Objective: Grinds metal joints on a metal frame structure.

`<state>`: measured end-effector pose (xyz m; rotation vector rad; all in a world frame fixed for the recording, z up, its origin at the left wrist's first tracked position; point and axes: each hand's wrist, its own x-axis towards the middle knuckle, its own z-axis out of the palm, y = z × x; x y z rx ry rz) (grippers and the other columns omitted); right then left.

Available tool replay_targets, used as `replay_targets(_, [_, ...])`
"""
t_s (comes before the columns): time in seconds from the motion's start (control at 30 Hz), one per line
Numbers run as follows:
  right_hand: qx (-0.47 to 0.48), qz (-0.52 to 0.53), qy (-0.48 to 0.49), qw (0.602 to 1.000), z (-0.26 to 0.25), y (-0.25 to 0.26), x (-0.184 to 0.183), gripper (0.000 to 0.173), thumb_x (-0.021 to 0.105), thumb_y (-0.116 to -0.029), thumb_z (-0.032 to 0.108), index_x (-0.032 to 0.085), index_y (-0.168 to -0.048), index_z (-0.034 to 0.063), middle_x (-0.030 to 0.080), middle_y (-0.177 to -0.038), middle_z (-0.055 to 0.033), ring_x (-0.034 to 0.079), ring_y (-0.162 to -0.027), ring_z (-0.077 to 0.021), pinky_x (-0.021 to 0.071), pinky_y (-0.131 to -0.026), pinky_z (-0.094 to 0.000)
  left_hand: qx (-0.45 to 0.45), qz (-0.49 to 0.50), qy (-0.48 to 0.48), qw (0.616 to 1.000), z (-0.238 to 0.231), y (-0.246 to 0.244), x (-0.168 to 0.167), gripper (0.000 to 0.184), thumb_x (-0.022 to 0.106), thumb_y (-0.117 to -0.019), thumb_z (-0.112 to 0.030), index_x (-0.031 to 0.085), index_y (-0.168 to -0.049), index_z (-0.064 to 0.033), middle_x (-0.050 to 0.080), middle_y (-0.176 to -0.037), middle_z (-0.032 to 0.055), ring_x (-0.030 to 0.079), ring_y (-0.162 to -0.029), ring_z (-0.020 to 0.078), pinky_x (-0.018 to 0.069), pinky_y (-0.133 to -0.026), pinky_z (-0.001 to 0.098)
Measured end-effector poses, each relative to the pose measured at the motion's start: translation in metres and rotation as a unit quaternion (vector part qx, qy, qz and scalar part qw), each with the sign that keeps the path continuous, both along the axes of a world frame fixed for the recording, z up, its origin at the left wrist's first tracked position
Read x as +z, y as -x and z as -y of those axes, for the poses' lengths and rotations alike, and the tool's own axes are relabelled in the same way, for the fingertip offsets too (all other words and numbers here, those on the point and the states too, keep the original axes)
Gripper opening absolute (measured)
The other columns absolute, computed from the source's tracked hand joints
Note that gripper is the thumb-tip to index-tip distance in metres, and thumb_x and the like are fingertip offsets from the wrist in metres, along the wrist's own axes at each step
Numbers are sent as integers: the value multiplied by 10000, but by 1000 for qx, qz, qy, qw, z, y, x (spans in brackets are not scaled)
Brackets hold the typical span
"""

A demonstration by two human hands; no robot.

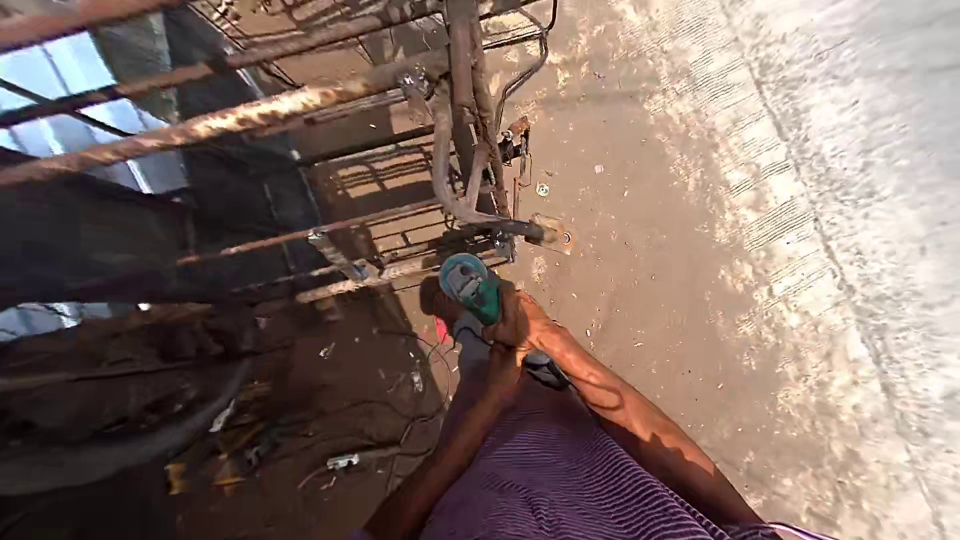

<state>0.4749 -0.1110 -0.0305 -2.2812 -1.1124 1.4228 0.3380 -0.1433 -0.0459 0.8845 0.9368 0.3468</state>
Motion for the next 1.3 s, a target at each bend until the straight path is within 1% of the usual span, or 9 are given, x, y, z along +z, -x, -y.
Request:
replay_targets(0.3, [209,14,19,978,5,-44,10,758,836,-696,478,604,-1269,39,706,-1081,-175,697,-1018,-333,566,-880,-578,267,72,49,960,67,-76,-19,404,682,-927,-98,541,-1279,42,687,-1098,97,675,-1014,148,582,-921,363])
replay_targets(0.43, [245,17,33,969,1,-78,9,649,833,-694,476,645,-1177,86,715,-1035,-120,699,-993,-281,569,-878,-546,328,115,93,933,72,-118,-16,407,702,-926,-69,533,-1280,40,683,-1119,131,676,-1039,184,574,-946,383])
replay_targets(0.53, [260,25,41,964,-6,-104,10,686,834,-696,494,631,-1206,83,707,-1073,-121,688,-1028,-279,561,-901,-544,344,124,88,927,66,-145,-7,457,760,-896,-99,544,-1277,32,691,-1114,110,676,-1042,164,574,-949,361])
replay_targets(0.67, [295,20,63,953,-14,-131,15,730,836,-697,490,623,-1278,102,708,-1127,-127,683,-1073,-281,549,-936,-557,384,98,91,914,63,-184,2,398,711,-893,-13,550,-1254,35,689,-1072,87,676,-996,134,579,-915,328])
replay_targets(0.8, [355,-1,32,934,-29,-164,1,710,857,-684,496,648,-1238,105,712,-1108,-112,683,-1057,-259,552,-939,-543,448,91,83,885,58,-230,-6,406,741,-867,-17,571,-1233,30,696,-1061,92,680,-988,137,580,-909,327])
replay_targets(0.97, [456,-45,11,889,-59,-218,-17,808,856,-732,510,599,-1355,64,691,-1229,-137,658,-1156,-242,531,-1031,-494,546,56,72,833,38,-307,-11,474,760,-879,-72,548,-1289,40,701,-1113,110,688,-1034,158,585,-948,349])
replay_targets(1.07, [527,-43,51,847,-84,-236,-12,761,867,-735,481,612,-1298,36,701,-1137,-171,681,-1073,-298,552,-962,-559,619,21,79,781,21,-356,-12,425,765,-873,-67,577,-1237,45,718,-1040,104,703,-962,153,603,-890,349])
replay_targets(1.17, [583,-24,56,810,-92,-260,-16,691,866,-711,483,641,-1209,59,719,-1026,-128,704,-969,-279,581,-877,-561,667,15,69,742,14,-401,-18,428,778,-872,-94,585,-1223,55,728,-1018,108,715,-946,161,613,-887,362])
replay_targets(1.3, [617,-15,72,784,-107,-274,-18,704,877,-725,441,619,-1254,54,719,-1047,-139,706,-981,-283,577,-885,-569,700,-5,67,710,-2,-428,-18,454,776,-861,-71,580,-1254,43,726,-1050,106,713,-982,159,606,-917,366])
